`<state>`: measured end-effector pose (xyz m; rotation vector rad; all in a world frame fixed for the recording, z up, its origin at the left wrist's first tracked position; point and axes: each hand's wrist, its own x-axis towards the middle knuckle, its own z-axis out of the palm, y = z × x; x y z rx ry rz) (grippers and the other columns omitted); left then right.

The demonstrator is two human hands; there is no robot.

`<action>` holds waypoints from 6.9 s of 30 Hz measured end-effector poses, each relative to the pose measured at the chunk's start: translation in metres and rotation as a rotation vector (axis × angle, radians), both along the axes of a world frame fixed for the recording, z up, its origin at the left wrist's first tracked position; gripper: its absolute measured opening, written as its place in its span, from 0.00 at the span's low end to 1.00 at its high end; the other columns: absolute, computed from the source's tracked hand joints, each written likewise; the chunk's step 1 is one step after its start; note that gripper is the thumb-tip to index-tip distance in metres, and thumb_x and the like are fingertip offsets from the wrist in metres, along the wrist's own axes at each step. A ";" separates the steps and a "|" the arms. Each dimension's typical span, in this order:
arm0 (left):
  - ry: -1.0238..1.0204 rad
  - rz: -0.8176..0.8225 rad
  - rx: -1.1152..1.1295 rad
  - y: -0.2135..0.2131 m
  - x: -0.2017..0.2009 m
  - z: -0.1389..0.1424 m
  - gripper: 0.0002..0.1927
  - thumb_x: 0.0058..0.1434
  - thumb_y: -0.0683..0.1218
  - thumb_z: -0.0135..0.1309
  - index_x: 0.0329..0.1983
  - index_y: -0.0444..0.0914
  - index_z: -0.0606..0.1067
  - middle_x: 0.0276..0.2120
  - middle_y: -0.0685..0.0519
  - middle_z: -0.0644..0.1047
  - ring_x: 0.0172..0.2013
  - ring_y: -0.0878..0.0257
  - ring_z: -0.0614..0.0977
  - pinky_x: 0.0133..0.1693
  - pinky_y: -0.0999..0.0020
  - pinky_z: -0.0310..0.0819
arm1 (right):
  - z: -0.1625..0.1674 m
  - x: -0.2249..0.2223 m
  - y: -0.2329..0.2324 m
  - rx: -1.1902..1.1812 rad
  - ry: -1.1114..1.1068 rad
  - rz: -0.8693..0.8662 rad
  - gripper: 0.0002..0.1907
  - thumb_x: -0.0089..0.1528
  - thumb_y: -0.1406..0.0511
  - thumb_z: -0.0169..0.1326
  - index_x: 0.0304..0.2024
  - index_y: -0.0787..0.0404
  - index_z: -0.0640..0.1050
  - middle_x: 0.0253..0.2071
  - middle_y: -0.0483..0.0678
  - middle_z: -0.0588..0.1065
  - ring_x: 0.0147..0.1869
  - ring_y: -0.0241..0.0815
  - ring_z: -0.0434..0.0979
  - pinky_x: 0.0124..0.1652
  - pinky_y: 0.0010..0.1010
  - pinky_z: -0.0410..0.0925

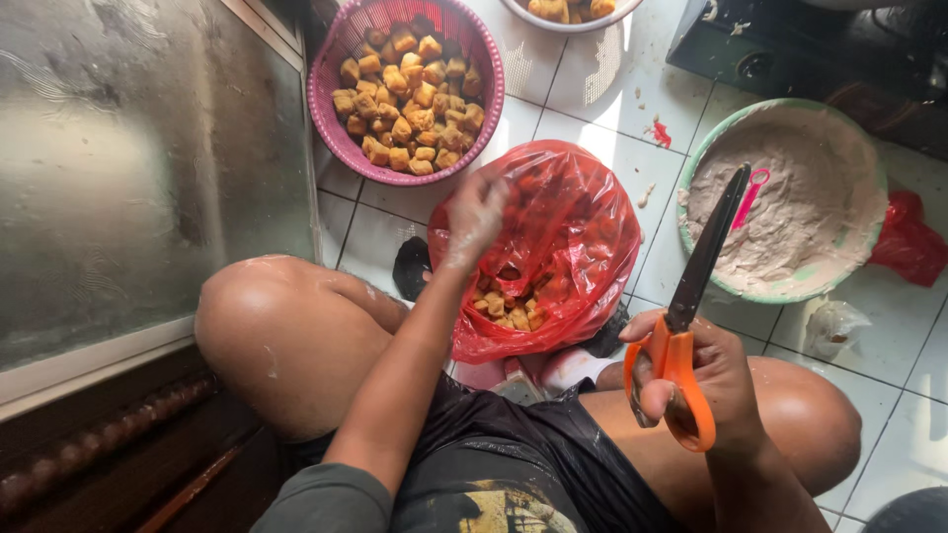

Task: The person sits on the kitchen floor and trims fried tofu pieces with scissors, cutting off edges over a red plastic bag and placing the trimmed pieces into a pink bowl. A bowl of batter and a pot of dough balls sit nearby on the floor.

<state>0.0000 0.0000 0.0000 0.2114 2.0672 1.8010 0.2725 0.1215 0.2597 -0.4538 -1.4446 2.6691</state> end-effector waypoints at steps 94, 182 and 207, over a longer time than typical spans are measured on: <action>0.353 -1.069 -1.060 -0.083 0.112 -0.024 0.23 0.59 0.54 0.58 0.54 0.39 0.75 0.50 0.45 0.79 0.51 0.49 0.81 0.52 0.54 0.77 | 0.001 0.000 -0.014 -0.054 -0.160 0.041 0.39 0.54 0.61 0.69 0.62 0.74 0.70 0.22 0.47 0.72 0.19 0.36 0.73 0.26 0.29 0.70; 0.103 -0.743 -0.767 -0.069 0.127 -0.086 0.40 0.59 0.51 0.62 0.69 0.27 0.62 0.56 0.27 0.66 0.54 0.33 0.71 0.54 0.46 0.68 | -0.014 0.002 -0.023 0.004 -0.075 -0.009 0.37 0.52 0.60 0.74 0.55 0.78 0.74 0.26 0.46 0.74 0.30 0.37 0.76 0.33 0.30 0.71; 0.105 -1.272 -1.035 -0.084 0.142 -0.048 0.30 0.56 0.63 0.64 0.52 0.38 0.75 0.51 0.42 0.75 0.50 0.49 0.78 0.49 0.55 0.74 | 0.008 -0.004 -0.021 -0.066 -0.012 -0.013 0.38 0.53 0.60 0.72 0.55 0.79 0.70 0.20 0.47 0.71 0.19 0.37 0.72 0.20 0.28 0.67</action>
